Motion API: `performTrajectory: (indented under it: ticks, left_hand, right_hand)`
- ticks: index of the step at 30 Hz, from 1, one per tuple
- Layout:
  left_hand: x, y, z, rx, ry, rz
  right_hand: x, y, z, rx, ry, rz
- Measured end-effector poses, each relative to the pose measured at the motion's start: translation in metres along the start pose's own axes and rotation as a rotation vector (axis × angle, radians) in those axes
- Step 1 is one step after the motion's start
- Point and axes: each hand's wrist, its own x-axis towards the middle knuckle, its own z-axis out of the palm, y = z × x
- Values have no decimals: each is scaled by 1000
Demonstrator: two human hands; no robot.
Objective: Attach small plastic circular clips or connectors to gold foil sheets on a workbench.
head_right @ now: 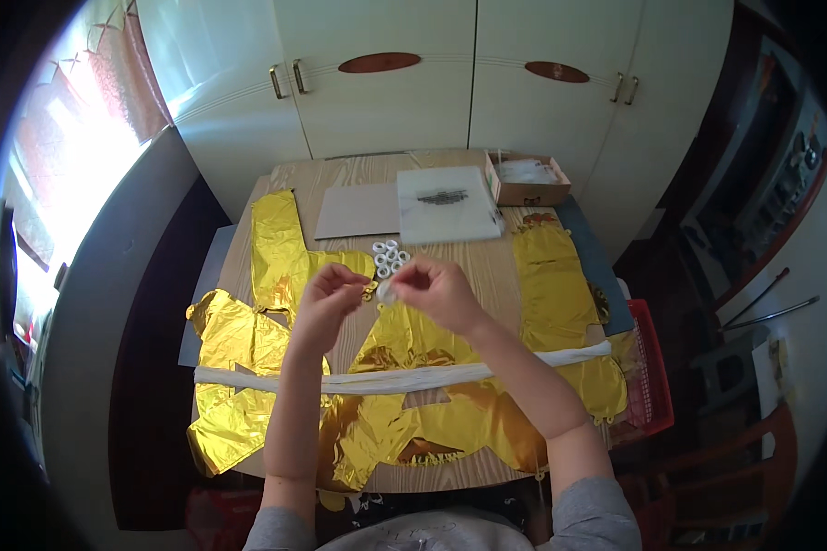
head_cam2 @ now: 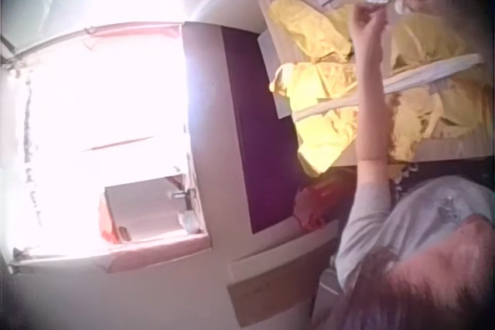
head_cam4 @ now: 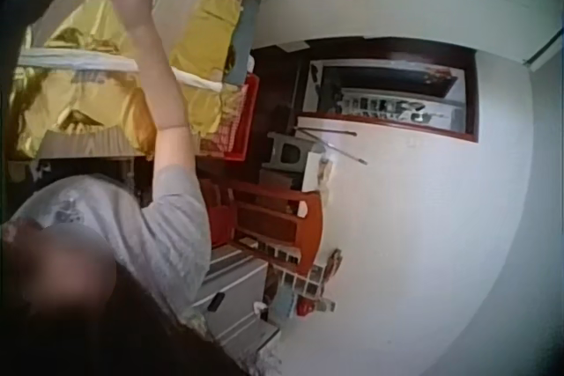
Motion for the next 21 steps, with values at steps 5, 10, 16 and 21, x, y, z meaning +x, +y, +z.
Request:
performTrajectory:
  ticks: [5,10,16,21]
  left_hand:
    - [1,20,-17,-19,165,177]
    - [-12,44,-16,20,215,255]
    - [-15,51,-23,-5,220,274]
    - [-16,51,-19,8,211,285]
  right_hand:
    - [100,74,-27,-296,112,127]
    - [152,137,-26,-721,155,149]
    - [161,152,-16,-926,86,146]
    - [149,157,-10,-1101,133,-67]
